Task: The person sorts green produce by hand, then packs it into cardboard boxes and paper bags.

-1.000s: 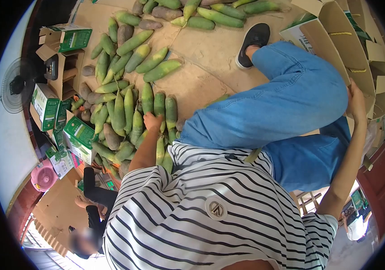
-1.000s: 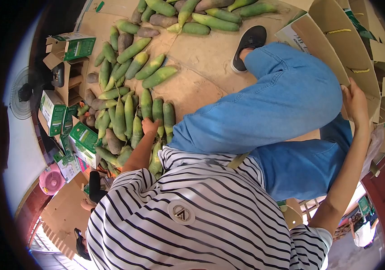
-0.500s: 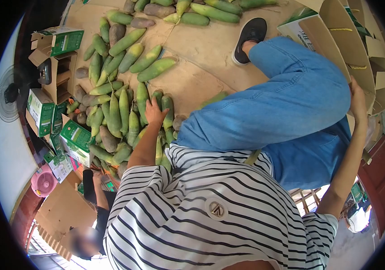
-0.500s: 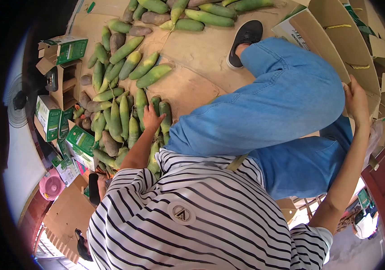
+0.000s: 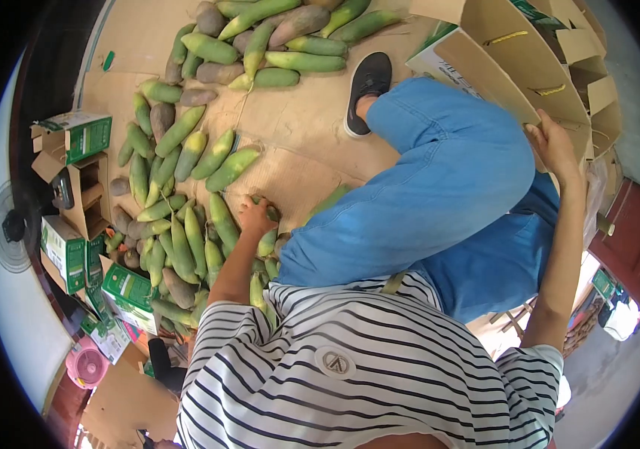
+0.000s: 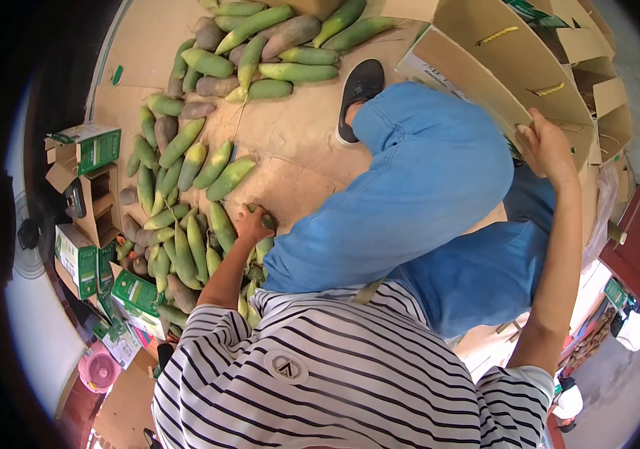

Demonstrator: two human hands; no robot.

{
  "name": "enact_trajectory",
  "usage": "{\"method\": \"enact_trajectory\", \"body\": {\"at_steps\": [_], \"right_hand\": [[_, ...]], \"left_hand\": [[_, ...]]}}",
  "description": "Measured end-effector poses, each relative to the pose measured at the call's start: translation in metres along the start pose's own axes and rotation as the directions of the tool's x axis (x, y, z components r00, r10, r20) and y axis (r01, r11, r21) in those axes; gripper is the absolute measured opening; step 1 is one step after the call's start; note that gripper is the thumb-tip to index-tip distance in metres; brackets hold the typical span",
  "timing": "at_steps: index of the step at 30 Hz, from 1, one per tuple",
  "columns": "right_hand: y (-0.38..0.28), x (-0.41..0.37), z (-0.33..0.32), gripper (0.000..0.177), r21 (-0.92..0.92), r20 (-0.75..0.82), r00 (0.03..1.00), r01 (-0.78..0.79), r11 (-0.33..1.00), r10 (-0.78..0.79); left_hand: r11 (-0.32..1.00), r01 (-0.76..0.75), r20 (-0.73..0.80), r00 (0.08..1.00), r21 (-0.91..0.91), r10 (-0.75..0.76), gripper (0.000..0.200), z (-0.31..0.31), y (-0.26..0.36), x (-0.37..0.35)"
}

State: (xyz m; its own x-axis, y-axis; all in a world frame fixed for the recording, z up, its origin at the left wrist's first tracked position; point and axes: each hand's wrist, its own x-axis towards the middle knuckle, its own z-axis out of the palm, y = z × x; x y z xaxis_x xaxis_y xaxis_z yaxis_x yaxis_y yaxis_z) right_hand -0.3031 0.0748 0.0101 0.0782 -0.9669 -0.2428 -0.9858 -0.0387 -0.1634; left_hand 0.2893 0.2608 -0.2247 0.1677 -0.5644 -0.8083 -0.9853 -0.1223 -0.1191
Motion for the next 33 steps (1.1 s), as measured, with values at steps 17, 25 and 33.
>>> {"method": "enact_trajectory", "body": {"at_steps": [17, 25, 33], "right_hand": [[-0.009, -0.003, -0.006, 0.021, 0.001, 0.000, 1.000, -0.012, 1.000, 0.012], [-0.014, -0.005, -0.011, 0.018, 0.038, 0.042, 0.997, -0.061, 0.997, 0.059], [0.000, -0.003, 0.004, 0.023, -0.035, 0.016, 1.000, 0.024, 0.999, -0.023]], "left_hand": [[0.699, -0.712, -0.890, 0.358, -0.066, 0.281, 0.022, -0.186, 0.137, 0.014], [0.069, -0.996, -0.985, -0.069, 0.059, -0.159, 0.015, -0.335, 0.224, -0.141], [0.219, -0.975, -0.874, 0.077, 0.034, 0.479, 0.028, -0.352, 0.288, -0.128]]}}
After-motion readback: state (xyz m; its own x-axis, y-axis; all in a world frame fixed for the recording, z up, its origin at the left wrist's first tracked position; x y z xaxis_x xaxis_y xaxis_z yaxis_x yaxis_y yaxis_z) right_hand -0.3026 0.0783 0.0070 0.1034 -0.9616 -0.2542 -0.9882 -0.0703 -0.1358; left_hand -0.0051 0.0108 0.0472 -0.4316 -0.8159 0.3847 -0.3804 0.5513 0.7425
